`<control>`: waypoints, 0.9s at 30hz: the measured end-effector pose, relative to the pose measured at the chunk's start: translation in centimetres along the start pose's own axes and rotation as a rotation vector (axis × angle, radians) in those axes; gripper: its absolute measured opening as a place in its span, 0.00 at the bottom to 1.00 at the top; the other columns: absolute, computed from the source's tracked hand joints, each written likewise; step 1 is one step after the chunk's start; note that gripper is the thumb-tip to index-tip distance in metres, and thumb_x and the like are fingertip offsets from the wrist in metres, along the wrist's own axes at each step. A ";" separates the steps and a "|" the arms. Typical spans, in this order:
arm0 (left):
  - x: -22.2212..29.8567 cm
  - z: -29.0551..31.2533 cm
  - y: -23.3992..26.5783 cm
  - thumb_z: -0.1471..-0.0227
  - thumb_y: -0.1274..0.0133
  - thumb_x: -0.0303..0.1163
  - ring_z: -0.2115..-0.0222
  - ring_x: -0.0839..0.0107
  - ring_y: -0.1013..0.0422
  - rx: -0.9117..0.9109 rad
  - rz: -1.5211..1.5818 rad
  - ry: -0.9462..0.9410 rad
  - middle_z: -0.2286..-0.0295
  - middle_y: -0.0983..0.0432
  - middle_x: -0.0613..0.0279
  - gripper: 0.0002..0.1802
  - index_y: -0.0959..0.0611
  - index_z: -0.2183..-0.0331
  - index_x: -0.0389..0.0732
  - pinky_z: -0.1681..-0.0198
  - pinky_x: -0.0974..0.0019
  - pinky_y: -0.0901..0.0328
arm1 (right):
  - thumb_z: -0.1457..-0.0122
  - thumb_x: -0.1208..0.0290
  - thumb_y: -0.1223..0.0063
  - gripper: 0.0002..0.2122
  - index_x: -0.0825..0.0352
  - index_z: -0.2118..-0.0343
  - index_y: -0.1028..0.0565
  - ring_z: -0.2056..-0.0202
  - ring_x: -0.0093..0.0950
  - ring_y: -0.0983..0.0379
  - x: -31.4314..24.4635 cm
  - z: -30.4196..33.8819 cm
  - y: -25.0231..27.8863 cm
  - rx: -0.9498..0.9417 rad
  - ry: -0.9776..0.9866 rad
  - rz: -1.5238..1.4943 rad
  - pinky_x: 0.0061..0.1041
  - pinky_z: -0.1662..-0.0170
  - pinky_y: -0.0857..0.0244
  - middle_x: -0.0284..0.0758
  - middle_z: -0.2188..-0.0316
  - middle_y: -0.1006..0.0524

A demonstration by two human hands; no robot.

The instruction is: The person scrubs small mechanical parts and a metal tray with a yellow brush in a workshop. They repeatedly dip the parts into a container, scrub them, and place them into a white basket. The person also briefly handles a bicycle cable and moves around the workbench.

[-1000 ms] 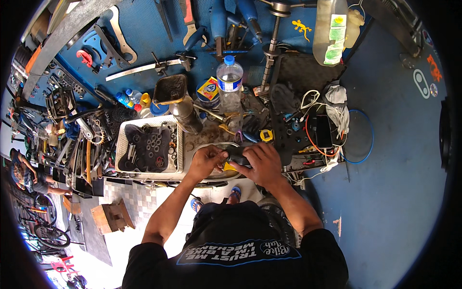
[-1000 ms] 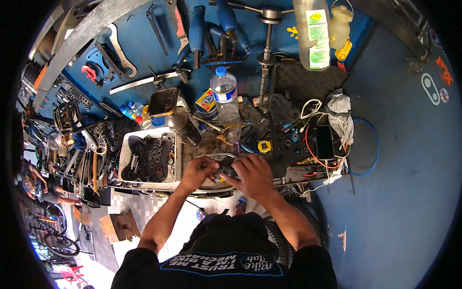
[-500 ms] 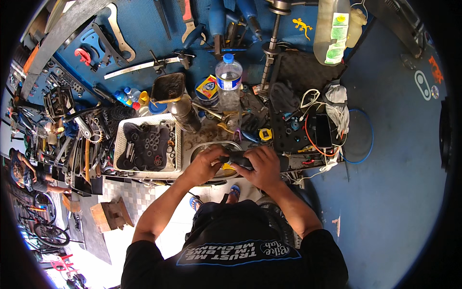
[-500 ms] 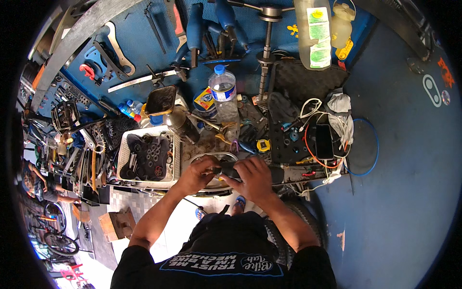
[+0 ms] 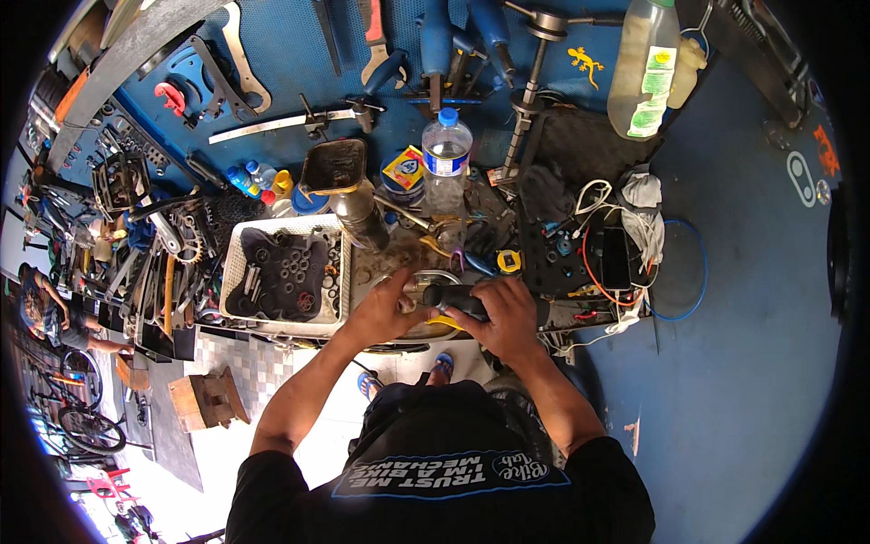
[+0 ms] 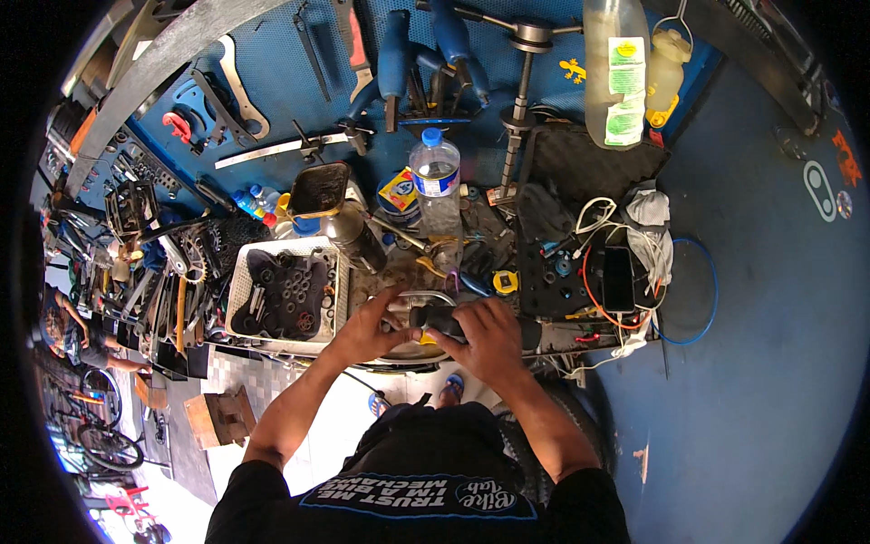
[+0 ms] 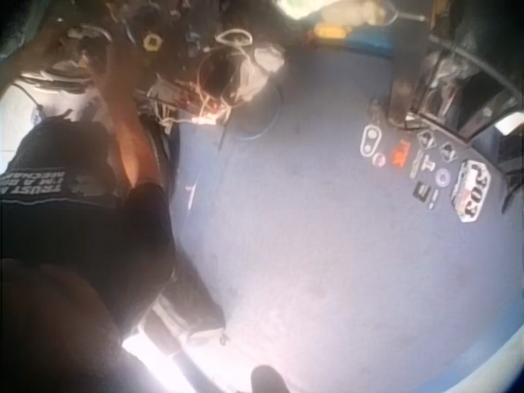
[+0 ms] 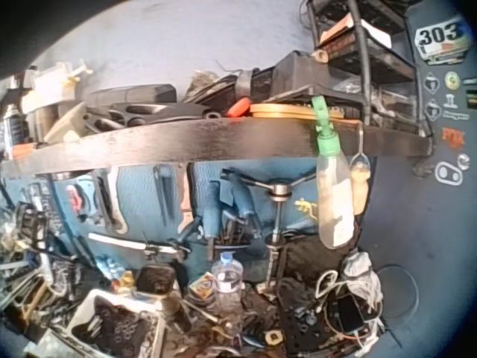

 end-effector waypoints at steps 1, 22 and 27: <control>-0.2 -0.1 0.0 0.47 0.29 0.32 0.68 0.57 0.19 -0.042 -0.042 0.090 0.64 0.18 0.44 0.28 0.21 0.47 0.33 0.66 0.58 0.27 | 0.50 0.55 0.25 0.19 0.63 0.68 0.22 0.65 0.36 0.25 -0.1 -0.1 -0.1 -0.008 0.021 0.008 0.37 0.59 0.29 0.34 0.69 0.20; -4.9 -4.0 -2.1 0.44 0.33 0.34 0.63 0.52 0.20 0.208 -0.179 -0.080 0.54 0.20 0.46 0.29 0.22 0.43 0.35 0.56 0.54 0.24 | 0.34 0.55 0.36 0.20 0.71 0.56 0.23 0.60 0.34 0.22 14.2 -7.0 -3.0 0.468 -0.589 -0.359 0.34 0.53 0.31 0.44 0.62 0.19; -11.5 -9.2 -5.2 0.39 0.39 0.34 0.66 0.61 0.19 0.265 0.565 0.507 0.62 0.18 0.50 0.26 0.22 0.44 0.30 0.66 0.58 0.20 | 0.34 0.55 0.37 0.20 0.70 0.54 0.24 0.57 0.46 0.24 19.1 -10.1 -7.2 0.382 -0.580 -0.211 0.41 0.50 0.32 0.47 0.60 0.22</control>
Point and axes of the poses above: each hand's wrist, its own z-axis away from the middle knuckle, its own y-axis out of the back of the hand, x = y × z, the point moved 3 cm from there along -z, towards the middle knuckle
